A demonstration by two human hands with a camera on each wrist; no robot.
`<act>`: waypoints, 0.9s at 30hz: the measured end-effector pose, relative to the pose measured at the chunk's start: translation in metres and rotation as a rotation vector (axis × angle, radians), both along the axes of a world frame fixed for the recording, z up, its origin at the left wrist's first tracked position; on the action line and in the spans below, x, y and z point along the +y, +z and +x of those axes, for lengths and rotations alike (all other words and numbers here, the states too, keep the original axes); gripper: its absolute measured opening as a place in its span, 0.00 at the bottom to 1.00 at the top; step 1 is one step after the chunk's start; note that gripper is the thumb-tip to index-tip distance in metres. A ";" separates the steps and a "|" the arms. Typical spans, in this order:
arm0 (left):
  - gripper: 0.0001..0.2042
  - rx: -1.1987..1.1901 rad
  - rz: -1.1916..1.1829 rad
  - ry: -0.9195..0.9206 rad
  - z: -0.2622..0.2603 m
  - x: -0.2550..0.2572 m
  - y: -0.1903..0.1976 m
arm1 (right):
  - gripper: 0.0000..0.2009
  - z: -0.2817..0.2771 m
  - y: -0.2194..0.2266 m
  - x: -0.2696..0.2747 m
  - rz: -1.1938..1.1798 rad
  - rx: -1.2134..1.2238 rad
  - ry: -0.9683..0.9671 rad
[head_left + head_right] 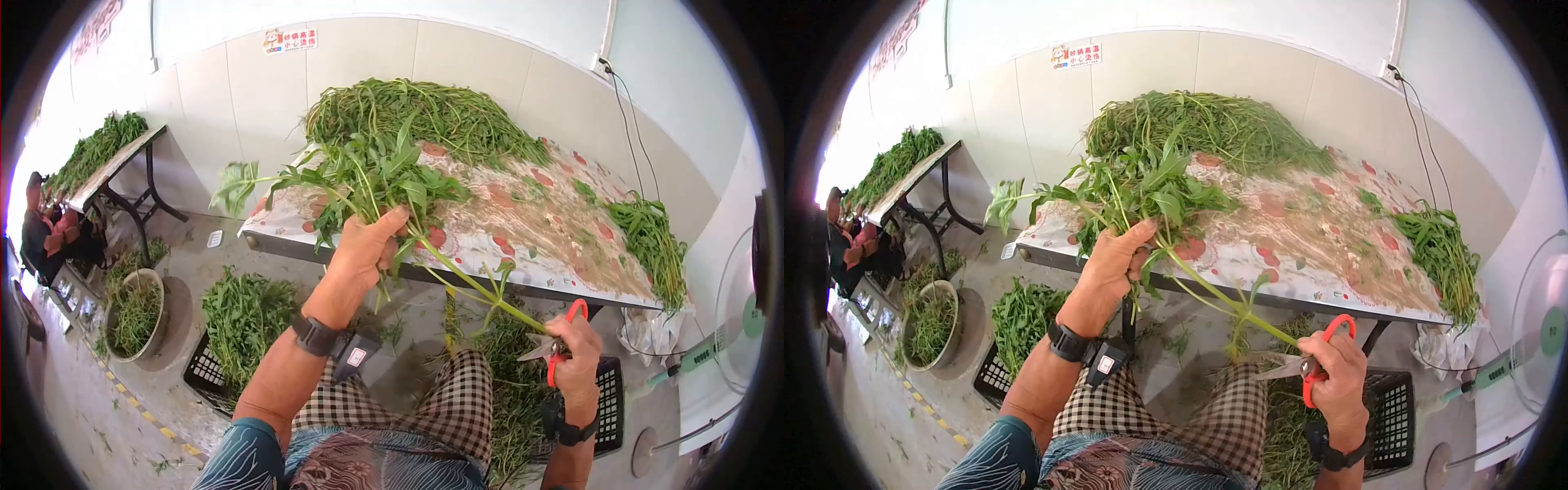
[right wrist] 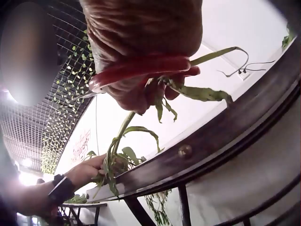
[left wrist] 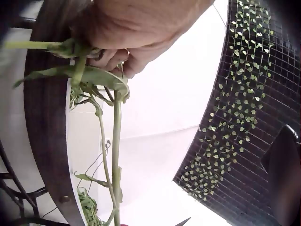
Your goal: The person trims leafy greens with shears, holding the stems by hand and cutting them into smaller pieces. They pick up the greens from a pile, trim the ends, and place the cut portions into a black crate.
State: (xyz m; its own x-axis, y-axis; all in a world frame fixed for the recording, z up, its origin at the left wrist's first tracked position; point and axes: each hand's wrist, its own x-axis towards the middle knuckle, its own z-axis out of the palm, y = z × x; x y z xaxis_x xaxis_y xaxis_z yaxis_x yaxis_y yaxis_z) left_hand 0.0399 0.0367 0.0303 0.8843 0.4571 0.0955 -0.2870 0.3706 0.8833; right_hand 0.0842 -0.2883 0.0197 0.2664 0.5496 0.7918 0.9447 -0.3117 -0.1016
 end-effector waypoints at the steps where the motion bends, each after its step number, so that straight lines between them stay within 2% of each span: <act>1: 0.08 -0.017 0.012 0.001 0.000 0.000 0.000 | 0.23 -0.002 0.000 0.000 -0.009 0.002 -0.003; 2: 0.08 -0.035 0.024 0.002 0.000 0.001 -0.001 | 0.23 -0.004 -0.001 0.001 -0.018 0.003 -0.005; 5: 0.08 -0.083 -0.052 -0.009 -0.002 0.004 -0.012 | 0.21 -0.010 -0.005 0.001 0.038 0.302 -0.094; 8: 0.09 -0.197 -0.025 -0.079 -0.010 0.001 -0.020 | 0.19 -0.006 -0.018 -0.005 0.026 0.482 -0.155; 11: 0.09 -0.277 -0.037 -0.215 -0.020 -0.004 -0.015 | 0.19 -0.006 -0.027 -0.005 0.003 0.515 -0.135; 14: 0.09 -0.273 -0.177 -0.243 -0.020 -0.002 -0.022 | 0.19 -0.007 -0.040 -0.002 0.005 0.749 -0.029; 19: 0.08 -0.318 -0.244 -0.498 -0.022 0.017 -0.042 | 0.20 -0.019 -0.045 0.010 -0.113 0.921 0.002; 23: 0.09 -0.179 -0.331 -0.304 -0.031 0.009 -0.032 | 0.20 -0.020 -0.054 0.015 -0.101 0.957 0.018; 27: 0.08 -0.258 -0.362 -0.396 -0.029 0.013 -0.039 | 0.21 -0.018 -0.060 0.018 -0.081 0.967 0.020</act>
State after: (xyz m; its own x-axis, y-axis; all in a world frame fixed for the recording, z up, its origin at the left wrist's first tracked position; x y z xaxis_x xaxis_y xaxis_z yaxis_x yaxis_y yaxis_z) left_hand 0.0106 0.0499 -0.0091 0.9630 0.1408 0.2296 -0.2541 0.7579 0.6008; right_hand 0.0658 -0.2704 -0.0401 0.7724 0.6043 0.1952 0.4693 -0.3361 -0.8165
